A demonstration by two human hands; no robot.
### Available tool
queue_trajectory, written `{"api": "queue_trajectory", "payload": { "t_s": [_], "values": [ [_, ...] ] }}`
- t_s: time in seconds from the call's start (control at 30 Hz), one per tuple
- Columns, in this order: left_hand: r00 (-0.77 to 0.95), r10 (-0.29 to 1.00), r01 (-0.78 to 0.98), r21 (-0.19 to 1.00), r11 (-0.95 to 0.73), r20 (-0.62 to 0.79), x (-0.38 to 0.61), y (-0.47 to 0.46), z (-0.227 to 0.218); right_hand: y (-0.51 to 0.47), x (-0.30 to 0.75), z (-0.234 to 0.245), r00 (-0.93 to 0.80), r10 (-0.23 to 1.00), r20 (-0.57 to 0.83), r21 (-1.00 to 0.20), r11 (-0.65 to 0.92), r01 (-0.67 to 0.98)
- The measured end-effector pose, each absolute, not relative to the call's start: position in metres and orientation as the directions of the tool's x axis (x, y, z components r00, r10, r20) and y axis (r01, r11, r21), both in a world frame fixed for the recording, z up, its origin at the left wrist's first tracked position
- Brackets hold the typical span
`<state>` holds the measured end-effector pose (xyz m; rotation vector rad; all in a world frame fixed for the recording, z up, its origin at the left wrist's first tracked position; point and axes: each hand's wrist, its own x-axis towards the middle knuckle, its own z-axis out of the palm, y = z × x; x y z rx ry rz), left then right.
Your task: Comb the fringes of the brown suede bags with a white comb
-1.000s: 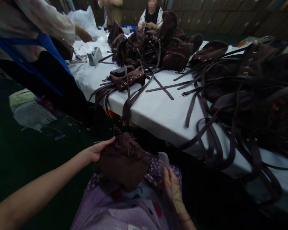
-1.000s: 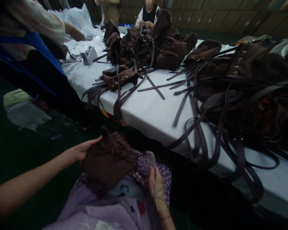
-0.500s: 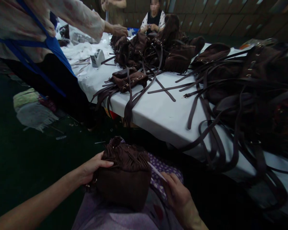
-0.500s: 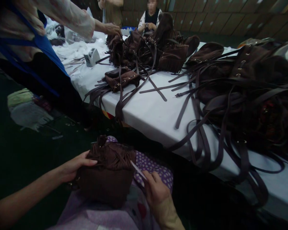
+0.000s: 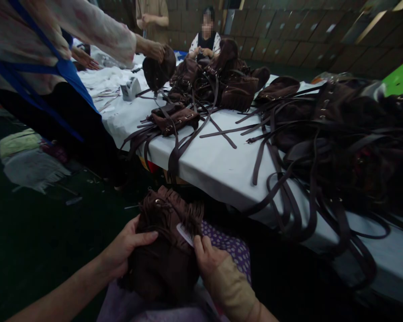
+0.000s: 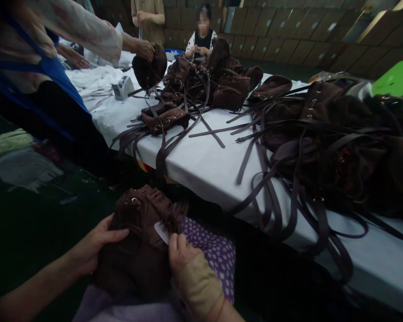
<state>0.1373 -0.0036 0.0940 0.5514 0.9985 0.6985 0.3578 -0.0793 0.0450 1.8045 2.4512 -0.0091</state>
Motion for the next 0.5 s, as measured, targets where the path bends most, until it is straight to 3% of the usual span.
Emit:
{"api": "queue_trajectory", "payload": {
  "t_s": [0.13,0.27,0.37,0.43,0.5],
  "values": [
    [0.298,0.673,-0.252,0.624,0.74,-0.677,0.132,-0.001,0.09,-0.062,0.374,0.025,-0.135,0.973,-0.187,0.101,0.155,0.983],
    [0.292,0.561,-0.223,0.515,0.828,-0.775,0.117,0.003,0.09,-0.035,0.398,0.024,-0.03,0.992,-0.12,0.146,0.047,0.988],
    [0.362,0.48,-0.143,0.462,0.875,-0.799,0.092,0.007,0.083,-0.027,0.395,0.017,-0.051,0.999,-0.02,0.159,0.053,0.986],
    [0.388,0.477,0.002,0.518,0.856,-0.789,0.072,0.009,0.072,-0.03,0.379,0.004,-0.101,0.993,0.061,0.129,0.093,0.987],
    [0.359,0.581,0.209,0.669,0.713,-0.731,0.056,0.009,0.056,-0.034,0.357,-0.012,-0.147,0.985,0.092,0.086,0.139,0.987]
  ]
}}
